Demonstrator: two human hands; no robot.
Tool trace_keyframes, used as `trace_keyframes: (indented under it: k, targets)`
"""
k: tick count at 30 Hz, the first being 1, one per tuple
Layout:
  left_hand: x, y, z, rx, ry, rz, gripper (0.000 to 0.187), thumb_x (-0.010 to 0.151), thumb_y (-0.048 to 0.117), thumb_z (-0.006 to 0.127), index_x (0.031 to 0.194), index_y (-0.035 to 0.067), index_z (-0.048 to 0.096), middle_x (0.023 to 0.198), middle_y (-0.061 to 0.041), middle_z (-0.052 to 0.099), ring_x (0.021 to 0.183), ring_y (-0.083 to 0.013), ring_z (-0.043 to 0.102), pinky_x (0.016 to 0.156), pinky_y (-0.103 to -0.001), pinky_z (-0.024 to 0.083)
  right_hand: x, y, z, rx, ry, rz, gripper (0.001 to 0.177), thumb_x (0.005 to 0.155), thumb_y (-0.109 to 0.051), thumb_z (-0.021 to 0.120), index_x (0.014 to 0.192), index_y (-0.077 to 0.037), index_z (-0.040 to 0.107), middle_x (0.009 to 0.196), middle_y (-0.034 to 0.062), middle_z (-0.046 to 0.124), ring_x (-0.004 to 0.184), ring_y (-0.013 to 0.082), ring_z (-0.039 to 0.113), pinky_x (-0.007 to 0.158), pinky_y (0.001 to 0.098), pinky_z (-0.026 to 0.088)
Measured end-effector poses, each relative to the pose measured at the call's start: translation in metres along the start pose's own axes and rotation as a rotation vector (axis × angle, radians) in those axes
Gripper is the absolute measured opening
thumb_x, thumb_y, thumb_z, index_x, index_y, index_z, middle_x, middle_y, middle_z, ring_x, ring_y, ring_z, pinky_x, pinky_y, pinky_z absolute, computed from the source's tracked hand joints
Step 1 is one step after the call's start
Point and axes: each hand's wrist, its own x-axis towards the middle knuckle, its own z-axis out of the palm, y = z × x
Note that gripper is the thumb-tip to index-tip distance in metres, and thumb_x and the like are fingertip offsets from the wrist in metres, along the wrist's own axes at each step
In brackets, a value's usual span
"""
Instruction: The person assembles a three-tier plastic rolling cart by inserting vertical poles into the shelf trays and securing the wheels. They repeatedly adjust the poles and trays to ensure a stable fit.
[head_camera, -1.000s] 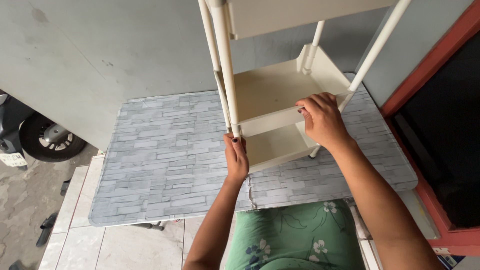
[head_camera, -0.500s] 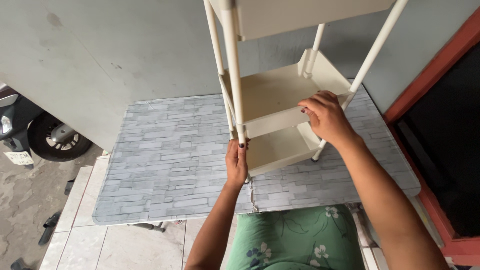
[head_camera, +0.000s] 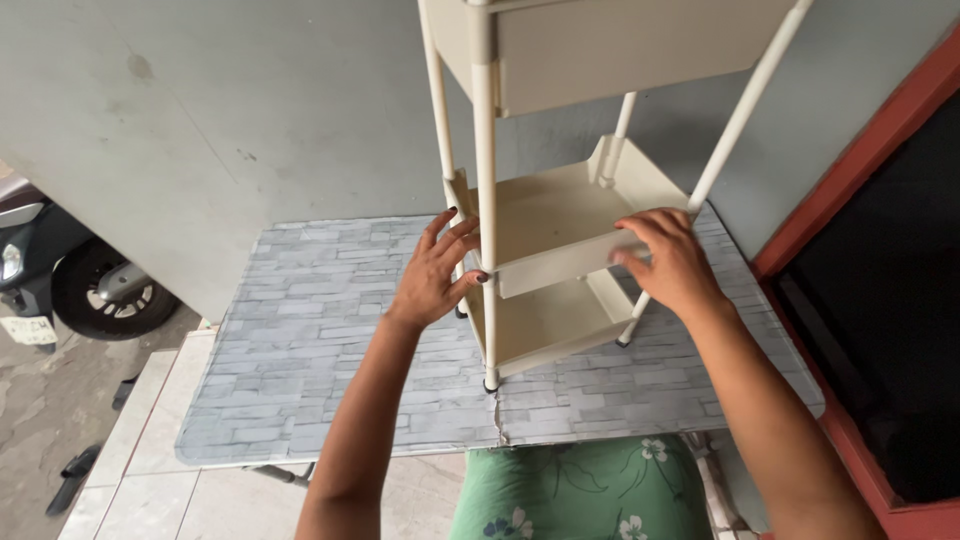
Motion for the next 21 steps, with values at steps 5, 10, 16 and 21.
trace_keyframes:
  k: [5, 10, 16, 21]
  targets:
    - [0.012, 0.01, -0.007, -0.071, -0.068, -0.023, 0.066, 0.09, 0.07, 0.052, 0.121, 0.014, 0.069, 0.138, -0.004, 0.064, 0.149, -0.0394, 0.037, 0.12, -0.053, 0.037, 0.001, 0.018, 0.009, -0.099, -0.067, 0.005, 0.051, 0.072, -0.018, 0.089, 0.115, -0.005, 0.064, 0.119, 0.0131, 0.062, 0.123, 0.0365, 0.05, 0.105, 0.0474, 0.045]
    - [0.027, 0.04, 0.004, 0.112, -0.075, -0.042, 0.054, 0.084, 0.067, 0.06, 0.102, 0.018, 0.075, 0.116, -0.001, 0.073, 0.141, -0.0288, 0.049, 0.121, -0.071, 0.006, 0.016, 0.055, 0.008, -0.116, -0.036, -0.051, 0.048, 0.071, -0.016, 0.089, 0.109, -0.005, 0.064, 0.12, 0.0129, 0.064, 0.125, 0.0352, 0.053, 0.107, 0.0476, 0.045]
    - [0.045, 0.076, 0.028, 0.066, 0.097, 0.061, 0.057, 0.08, 0.071, 0.067, 0.089, 0.015, 0.077, 0.1, -0.005, 0.074, 0.13, -0.0294, 0.062, 0.123, -0.069, 0.007, 0.025, 0.082, 0.007, -0.109, -0.049, 0.069, 0.049, 0.07, -0.014, 0.089, 0.11, -0.004, 0.063, 0.133, 0.0151, 0.063, 0.136, 0.0359, 0.052, 0.111, 0.0457, 0.047]
    - [0.05, 0.083, 0.035, -0.022, 0.034, -0.003, 0.06, 0.078, 0.07, 0.071, 0.091, 0.012, 0.077, 0.1, -0.007, 0.073, 0.117, -0.0266, 0.066, 0.126, -0.06, 0.022, 0.01, 0.079, 0.004, -0.054, 0.055, 0.001, 0.059, 0.074, -0.005, 0.086, 0.128, -0.005, 0.063, 0.145, 0.0194, 0.057, 0.143, 0.0407, 0.044, 0.114, 0.0482, 0.042]
